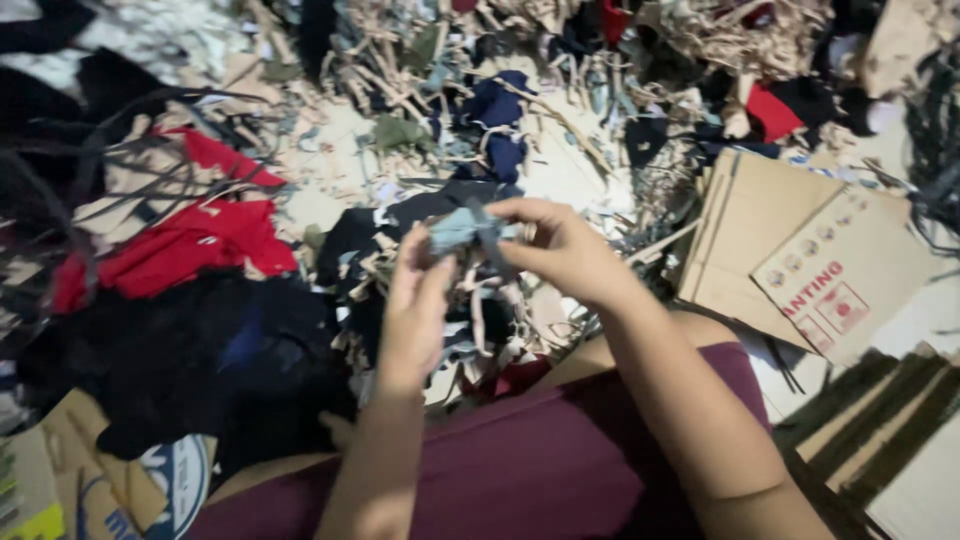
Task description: Sorting through a large pile of fabric scraps and inspecting individual pieces
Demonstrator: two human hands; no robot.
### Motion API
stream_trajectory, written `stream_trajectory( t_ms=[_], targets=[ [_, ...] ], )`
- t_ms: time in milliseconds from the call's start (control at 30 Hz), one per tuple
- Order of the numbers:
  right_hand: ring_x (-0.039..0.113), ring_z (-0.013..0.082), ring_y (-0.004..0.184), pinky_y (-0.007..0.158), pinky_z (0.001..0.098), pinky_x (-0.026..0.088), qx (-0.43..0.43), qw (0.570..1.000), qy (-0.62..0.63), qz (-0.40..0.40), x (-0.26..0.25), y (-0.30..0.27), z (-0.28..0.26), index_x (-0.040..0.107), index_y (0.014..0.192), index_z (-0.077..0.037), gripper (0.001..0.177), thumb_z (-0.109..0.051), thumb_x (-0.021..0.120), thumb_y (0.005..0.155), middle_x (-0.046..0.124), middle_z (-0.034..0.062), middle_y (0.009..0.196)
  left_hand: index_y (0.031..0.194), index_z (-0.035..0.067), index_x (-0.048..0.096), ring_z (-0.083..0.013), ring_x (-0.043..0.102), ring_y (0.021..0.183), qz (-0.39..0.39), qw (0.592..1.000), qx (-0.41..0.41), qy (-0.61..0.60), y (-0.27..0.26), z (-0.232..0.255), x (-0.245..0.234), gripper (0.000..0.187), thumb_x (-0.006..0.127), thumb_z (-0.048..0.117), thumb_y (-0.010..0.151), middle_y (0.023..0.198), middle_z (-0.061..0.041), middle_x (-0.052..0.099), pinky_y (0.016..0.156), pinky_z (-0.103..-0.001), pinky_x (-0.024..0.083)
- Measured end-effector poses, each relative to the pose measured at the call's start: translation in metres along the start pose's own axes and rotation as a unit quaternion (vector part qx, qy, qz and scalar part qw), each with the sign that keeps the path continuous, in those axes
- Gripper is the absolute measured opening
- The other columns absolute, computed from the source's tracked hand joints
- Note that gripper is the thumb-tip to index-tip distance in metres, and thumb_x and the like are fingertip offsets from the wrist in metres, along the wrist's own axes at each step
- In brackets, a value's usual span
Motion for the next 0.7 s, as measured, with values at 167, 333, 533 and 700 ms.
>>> stream_trajectory(
  t_ms=[167,333,533,700],
  targets=[
    [0.069,0.0338,0.113,0.091,0.0454,0.061,-0.008,0.996,-0.061,-0.062,0.061,0.017,0.030,0.061,0.140,-0.009,0.054,-0.004,0.075,0.088,0.062,0.0182,0.131,0.146,0.017,0.042,-0.0301,0.052,0.127,0.058,0.993,-0.098,-0.013,0.003,-0.003,-0.082,0.044,0.048,0.021,0.102,0.139,-0.013,0.048,0.101,-0.052,0.049],
    [0.067,0.0340,0.118,0.103,0.0457,0.051,-0.061,0.963,-0.262,-0.023,0.059,0.025,0.072,0.071,0.128,-0.017,0.037,-0.014,0.074,0.091,0.070,0.0094,0.121,0.153,0.008,0.033,-0.0311,0.060,0.116,0.080,0.990,-0.095,0.071,0.015,-0.046,-0.131,0.060,0.055,0.006,0.097,0.124,-0.020,0.059,0.098,-0.045,0.053],
    [0.067,0.0440,0.106,0.087,0.0541,0.058,-0.046,0.926,-0.373,-0.027,0.088,0.031,0.096,0.054,0.145,-0.023,0.065,-0.026,0.080,0.086,0.057,0.0155,0.125,0.144,0.016,0.042,-0.0312,0.075,0.095,0.094,0.971,-0.092,0.200,0.027,-0.041,-0.111,0.068,0.077,0.011,0.085,0.122,-0.017,0.069,0.063,-0.040,0.066],
    [0.069,0.0307,0.092,0.082,0.0406,0.056,-0.058,0.900,-0.432,0.005,0.068,0.046,0.128,0.069,0.105,-0.023,0.025,-0.012,0.076,0.084,0.062,0.0035,0.094,0.125,0.018,0.058,-0.0251,0.076,0.090,0.130,0.955,-0.051,0.262,0.031,-0.042,-0.140,0.039,0.074,0.016,0.090,0.102,-0.011,0.074,0.067,-0.037,0.064]
  ],
)
Point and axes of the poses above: each hand's wrist, its own y-axis towards the middle knuckle, its own x-axis out of the palm, z = x × y, the point moved 8 cm from there along y, towards the middle knuckle
